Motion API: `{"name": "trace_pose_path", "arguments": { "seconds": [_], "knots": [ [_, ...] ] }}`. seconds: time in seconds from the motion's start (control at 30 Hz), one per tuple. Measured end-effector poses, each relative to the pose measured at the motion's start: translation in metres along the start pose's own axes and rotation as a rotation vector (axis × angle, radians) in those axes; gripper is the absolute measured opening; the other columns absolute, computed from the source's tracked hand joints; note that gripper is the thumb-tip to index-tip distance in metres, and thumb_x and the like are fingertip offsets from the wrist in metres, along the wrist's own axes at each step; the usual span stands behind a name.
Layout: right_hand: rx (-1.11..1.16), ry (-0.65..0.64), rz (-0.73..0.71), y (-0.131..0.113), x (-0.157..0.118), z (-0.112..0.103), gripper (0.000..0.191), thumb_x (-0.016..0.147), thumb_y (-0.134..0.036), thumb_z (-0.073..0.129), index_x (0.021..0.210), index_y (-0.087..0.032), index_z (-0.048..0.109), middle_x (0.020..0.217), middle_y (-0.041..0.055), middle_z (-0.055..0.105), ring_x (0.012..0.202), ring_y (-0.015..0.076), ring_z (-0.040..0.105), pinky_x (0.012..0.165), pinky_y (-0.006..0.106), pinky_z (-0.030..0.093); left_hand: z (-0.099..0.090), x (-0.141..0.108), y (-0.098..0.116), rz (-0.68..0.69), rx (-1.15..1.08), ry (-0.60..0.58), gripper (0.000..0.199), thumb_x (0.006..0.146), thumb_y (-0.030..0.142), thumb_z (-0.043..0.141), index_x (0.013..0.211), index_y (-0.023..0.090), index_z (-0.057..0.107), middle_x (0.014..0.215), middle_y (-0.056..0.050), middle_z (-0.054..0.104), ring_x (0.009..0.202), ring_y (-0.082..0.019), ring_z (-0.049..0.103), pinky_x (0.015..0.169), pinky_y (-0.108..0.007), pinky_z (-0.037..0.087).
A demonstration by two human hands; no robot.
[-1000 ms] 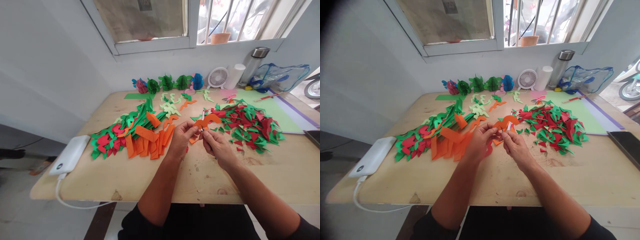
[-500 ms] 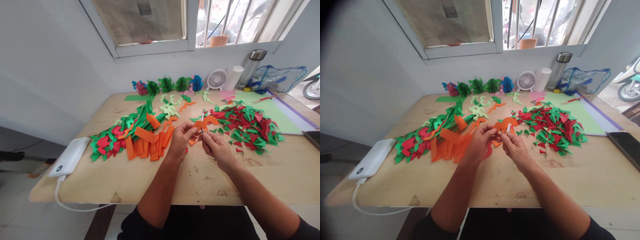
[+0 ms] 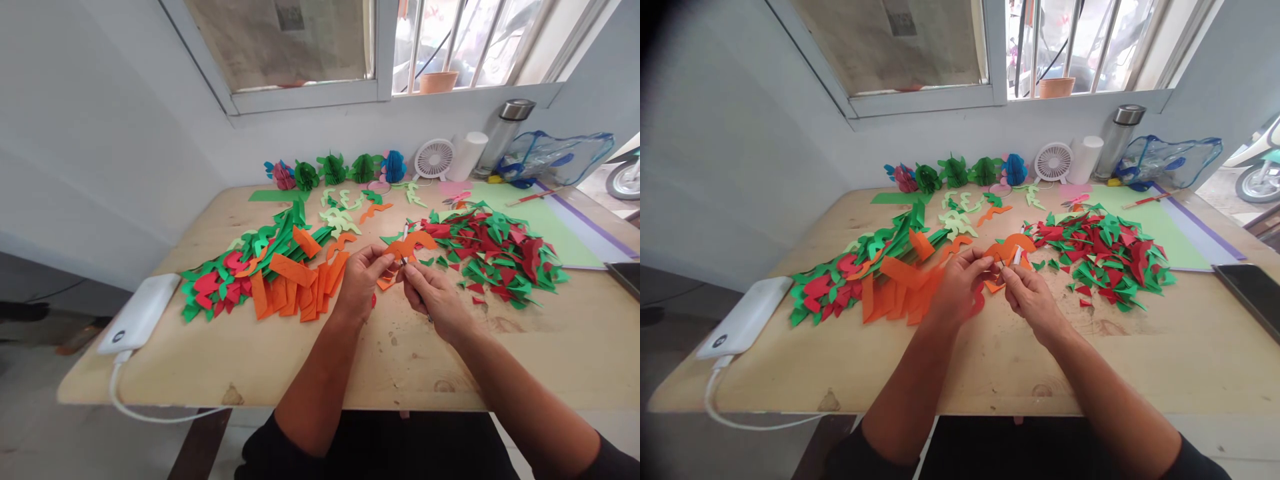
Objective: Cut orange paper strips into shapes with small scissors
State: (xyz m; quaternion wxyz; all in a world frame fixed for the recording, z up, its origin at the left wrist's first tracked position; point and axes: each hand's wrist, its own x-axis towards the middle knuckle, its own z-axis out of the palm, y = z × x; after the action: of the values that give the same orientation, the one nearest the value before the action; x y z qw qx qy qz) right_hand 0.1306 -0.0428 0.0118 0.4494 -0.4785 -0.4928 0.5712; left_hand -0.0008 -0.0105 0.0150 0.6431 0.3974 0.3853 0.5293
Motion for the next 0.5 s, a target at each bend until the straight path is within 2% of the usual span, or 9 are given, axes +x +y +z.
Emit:
{"name": "trace_pose_path", "arguments": {
  "seconds": [0.5],
  "knots": [
    [0.054,0.011,0.008,0.0021,0.0014,0.0002,0.041,0.083,-0.058,0.054,0.072,-0.019,0.055,0.041,-0.0087,0.035,0.037,0.0068,0.023,0.036,0.021,0.017,-0.0001,0.0008,-0.0020,-0.036,-0.009,-0.014,0.016,0.066,0.029,0.069,0.068,0.017,0.058,0.062,0.000,0.063,0.058,-0.011,0.057,0.064,-0.027,0.046]
  ]
}}
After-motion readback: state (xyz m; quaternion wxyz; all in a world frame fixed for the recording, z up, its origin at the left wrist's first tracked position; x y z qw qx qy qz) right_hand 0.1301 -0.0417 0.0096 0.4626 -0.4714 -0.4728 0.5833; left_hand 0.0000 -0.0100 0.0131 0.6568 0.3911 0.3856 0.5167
